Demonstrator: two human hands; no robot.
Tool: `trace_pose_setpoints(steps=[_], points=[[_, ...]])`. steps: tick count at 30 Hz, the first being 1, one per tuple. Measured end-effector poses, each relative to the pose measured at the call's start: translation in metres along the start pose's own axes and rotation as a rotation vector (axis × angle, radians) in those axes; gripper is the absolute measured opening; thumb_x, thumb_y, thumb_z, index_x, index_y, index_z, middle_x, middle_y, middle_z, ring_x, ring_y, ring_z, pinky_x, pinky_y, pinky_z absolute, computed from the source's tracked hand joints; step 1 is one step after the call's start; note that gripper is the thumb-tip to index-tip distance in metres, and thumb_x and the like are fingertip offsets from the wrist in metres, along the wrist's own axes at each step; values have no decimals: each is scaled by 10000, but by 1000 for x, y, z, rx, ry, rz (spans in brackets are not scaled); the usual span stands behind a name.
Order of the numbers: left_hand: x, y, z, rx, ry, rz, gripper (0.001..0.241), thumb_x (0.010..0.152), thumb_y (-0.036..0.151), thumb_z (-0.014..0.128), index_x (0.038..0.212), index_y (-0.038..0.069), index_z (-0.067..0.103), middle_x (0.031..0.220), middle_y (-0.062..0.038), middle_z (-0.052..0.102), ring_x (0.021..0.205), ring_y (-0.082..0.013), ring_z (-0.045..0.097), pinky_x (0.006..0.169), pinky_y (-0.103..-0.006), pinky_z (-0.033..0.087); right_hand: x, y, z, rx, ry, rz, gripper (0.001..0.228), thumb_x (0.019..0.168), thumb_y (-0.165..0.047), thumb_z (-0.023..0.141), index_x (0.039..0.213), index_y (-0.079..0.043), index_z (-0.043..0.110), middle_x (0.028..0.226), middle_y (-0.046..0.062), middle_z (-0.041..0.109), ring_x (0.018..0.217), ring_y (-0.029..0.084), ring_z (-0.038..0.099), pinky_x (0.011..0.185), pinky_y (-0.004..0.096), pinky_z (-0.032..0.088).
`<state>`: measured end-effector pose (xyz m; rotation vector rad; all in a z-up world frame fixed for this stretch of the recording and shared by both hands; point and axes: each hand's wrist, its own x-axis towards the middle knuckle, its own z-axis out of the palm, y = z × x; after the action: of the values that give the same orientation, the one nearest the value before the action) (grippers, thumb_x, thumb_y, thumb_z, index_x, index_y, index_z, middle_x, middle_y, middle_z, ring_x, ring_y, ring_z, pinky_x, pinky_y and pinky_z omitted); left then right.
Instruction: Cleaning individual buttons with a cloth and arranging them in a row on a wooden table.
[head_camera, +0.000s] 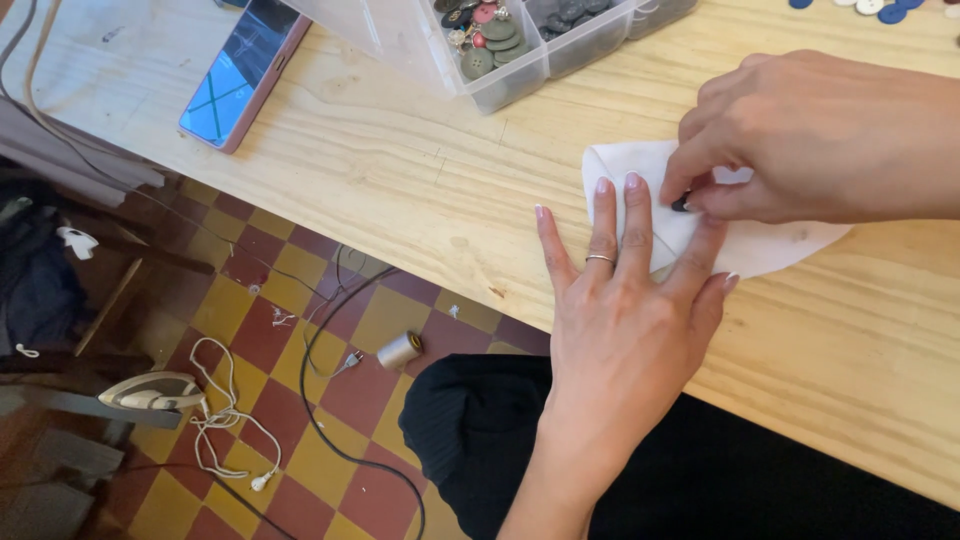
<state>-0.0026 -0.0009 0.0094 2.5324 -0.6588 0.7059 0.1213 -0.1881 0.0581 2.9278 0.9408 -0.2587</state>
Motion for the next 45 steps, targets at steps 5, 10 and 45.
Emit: trace_pose_setpoints(steps=[5,10,45], points=[[0,0,2,39,-5,5,446,982,398,700,1401,270,617,1506,-297,580,1458,-489,535,1214,-785,254,-7,9,16,-150,49,-170,208,848,-503,665,1043,-445,706,898,-151,731,976,161,654,890,381,490],[0,0,1,27,-4,1,446,978,396,698,1391,250,617,1509,-313,573,1455,-504,539,1212,-792,255,-13,17,23,-112,159,-181,141,861,-522,633,928,-408,685,902,-190,718,990,140,614,870,375,459],[0,0,2,-25,41,-21,400,960,364,741,1327,216,682,1476,-324,615,1432,-525,570,1234,-791,260,-16,10,27,113,561,-346,53,915,-250,729,957,-236,758,925,-117,741,893,211,648,801,340,491]])
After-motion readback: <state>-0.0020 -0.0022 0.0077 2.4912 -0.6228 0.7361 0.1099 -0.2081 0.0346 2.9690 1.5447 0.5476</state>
